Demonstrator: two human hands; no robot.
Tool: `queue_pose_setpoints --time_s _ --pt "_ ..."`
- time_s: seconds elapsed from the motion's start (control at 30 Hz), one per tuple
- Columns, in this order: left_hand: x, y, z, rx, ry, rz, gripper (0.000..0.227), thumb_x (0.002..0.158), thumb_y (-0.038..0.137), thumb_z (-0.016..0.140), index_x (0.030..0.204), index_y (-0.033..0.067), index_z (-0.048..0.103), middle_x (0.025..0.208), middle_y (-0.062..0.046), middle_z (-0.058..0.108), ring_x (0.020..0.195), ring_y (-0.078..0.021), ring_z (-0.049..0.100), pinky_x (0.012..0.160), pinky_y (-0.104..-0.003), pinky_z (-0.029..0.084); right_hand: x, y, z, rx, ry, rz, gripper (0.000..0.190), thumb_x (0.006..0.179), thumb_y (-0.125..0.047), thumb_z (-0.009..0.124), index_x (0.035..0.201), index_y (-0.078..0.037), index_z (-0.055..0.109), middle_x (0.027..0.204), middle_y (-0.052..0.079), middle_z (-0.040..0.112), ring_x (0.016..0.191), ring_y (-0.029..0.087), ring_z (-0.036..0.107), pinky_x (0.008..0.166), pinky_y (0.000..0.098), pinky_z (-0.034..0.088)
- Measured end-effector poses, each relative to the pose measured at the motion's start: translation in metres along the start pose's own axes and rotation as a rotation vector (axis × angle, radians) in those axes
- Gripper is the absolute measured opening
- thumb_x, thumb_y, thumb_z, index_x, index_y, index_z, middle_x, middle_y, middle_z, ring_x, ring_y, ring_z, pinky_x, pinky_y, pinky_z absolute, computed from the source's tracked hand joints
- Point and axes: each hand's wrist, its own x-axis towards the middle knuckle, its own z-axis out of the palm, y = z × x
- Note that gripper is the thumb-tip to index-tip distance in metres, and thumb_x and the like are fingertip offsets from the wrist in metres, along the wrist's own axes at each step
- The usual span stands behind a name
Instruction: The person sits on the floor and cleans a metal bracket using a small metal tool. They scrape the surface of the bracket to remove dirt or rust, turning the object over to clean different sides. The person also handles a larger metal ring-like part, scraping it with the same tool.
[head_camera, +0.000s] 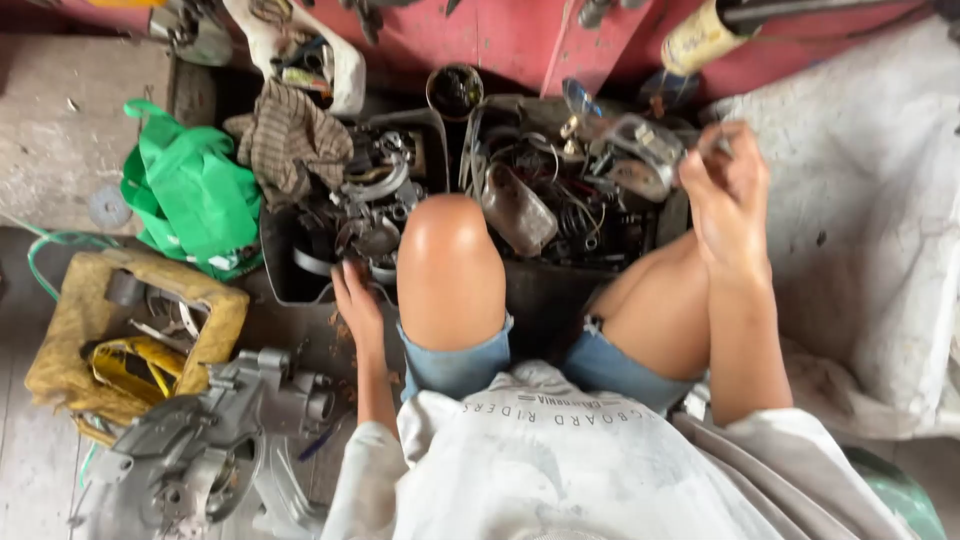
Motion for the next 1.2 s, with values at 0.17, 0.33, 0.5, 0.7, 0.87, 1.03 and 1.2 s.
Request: queue_pose_setpoints --time_s 0.17,0.33,0.5,0.7,0.87,1.03,1.2 --pt "-0.031 0.076 0.024 -0.209 -0.104 0.679 0.031 0.111 0.038 0.043 0.118 0.0113 0.058 0.122 -0.008 0.063 0.105 -0.0175 0.062 0.088 -0.03 0.049 0.003 -0.004 0.022 0.046 -0.008 -0.035 0.009 0.11 0.003 0.057 0.115 -0.003 0.053 0.085 0.004 0.055 0.078 0.01 0.059 0.078 0.0248 0.055" --pt "-0.085 0.147 0.053 -0.291 -0.448 0.864 0.034 0.108 0.037 0.044 0.113 0.0071 0.058 0.122 -0.012 0.059 0.115 -0.0225 0.059 0.099 -0.033 0.047 -0.002 -0.009 0.03 0.132 -0.032 -0.035 0.01 0.107 0.002 0.058 0.114 -0.002 0.053 0.086 0.005 0.052 0.075 0.01 0.056 0.076 0.0265 0.056" --pt "-0.063 0.114 0.108 -0.288 -0.943 0.855 0.054 0.099 0.031 0.071 0.147 0.0164 0.052 0.152 -0.005 0.045 0.136 -0.0258 0.053 0.104 -0.038 0.044 -0.027 -0.004 0.028 0.404 -0.175 0.175 0.016 0.105 -0.007 0.059 0.116 -0.005 0.047 0.092 0.005 0.053 0.084 0.013 0.06 0.084 0.0339 0.058" --pt "-0.055 0.097 0.14 -0.318 -1.119 0.788 0.057 0.098 0.032 0.074 0.149 0.0193 0.053 0.147 -0.004 0.054 0.141 -0.0221 0.045 0.114 -0.044 0.032 -0.021 0.006 0.026 0.351 -0.222 0.186 0.015 0.105 -0.004 0.061 0.114 -0.006 0.049 0.086 0.004 0.053 0.08 0.012 0.062 0.077 0.0277 0.056" --pt "-0.064 0.089 0.167 -0.524 -0.959 0.847 0.049 0.1 0.03 0.071 0.143 0.0137 0.054 0.146 -0.008 0.057 0.136 -0.0223 0.05 0.112 -0.039 0.035 -0.006 0.02 0.018 0.424 -0.196 0.152 0.016 0.105 -0.005 0.06 0.116 -0.007 0.048 0.087 0.001 0.053 0.079 0.009 0.06 0.075 0.0248 0.056" --pt "-0.098 0.075 0.162 -0.618 -0.564 0.976 0.037 0.103 0.021 0.063 0.136 0.0125 0.049 0.149 -0.006 0.049 0.141 -0.0181 0.046 0.117 -0.034 0.038 -0.011 0.014 0.037 0.555 -0.144 0.08 0.019 0.105 -0.009 0.061 0.114 -0.007 0.045 0.086 0.001 0.052 0.077 0.008 0.057 0.072 0.0227 0.05" --pt "-0.117 0.015 0.15 -0.674 -0.332 0.7 0.077 0.096 0.024 0.072 0.151 0.0187 0.018 0.165 -0.015 0.007 0.151 -0.0306 0.024 0.121 -0.054 0.03 -0.038 0.031 0.062 0.634 -0.29 0.016 0.023 0.099 -0.016 0.064 0.099 -0.007 0.043 0.078 0.007 0.051 0.07 0.017 0.056 0.056 0.0264 0.047"
